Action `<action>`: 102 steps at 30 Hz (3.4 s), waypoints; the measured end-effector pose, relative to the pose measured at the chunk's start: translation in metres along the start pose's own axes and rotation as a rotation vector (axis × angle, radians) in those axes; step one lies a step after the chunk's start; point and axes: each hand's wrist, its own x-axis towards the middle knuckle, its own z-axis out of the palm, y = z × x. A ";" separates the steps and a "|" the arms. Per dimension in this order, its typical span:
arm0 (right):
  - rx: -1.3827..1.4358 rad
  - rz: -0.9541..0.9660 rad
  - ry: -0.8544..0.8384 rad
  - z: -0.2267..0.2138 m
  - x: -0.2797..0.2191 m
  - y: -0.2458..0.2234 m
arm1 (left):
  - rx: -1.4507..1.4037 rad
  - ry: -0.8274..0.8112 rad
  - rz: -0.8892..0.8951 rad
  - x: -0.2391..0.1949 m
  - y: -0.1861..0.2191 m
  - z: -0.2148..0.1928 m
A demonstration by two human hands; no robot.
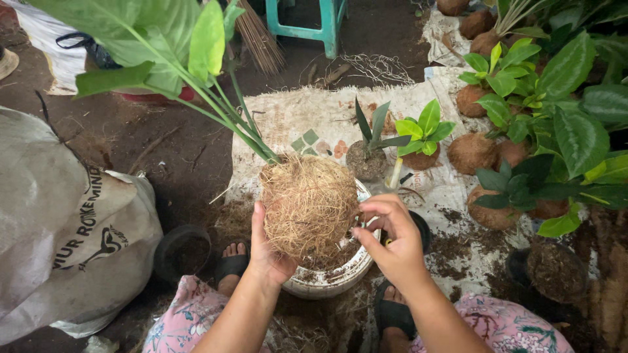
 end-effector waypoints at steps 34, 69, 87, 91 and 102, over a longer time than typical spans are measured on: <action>0.373 0.700 -0.225 0.004 -0.063 0.044 | 0.013 0.007 0.187 0.002 -0.012 -0.007; 0.735 0.696 -0.334 0.083 -0.072 0.008 | -0.030 0.008 0.110 0.012 -0.041 -0.012; 1.043 1.106 -0.077 0.053 -0.088 0.134 | -0.003 -0.132 0.058 0.027 -0.034 -0.061; 0.781 1.148 0.043 0.051 -0.082 0.153 | 0.057 -0.074 0.017 0.034 -0.033 -0.073; 0.556 1.084 0.221 -0.028 0.021 0.147 | 0.198 0.105 -0.082 0.039 -0.032 -0.091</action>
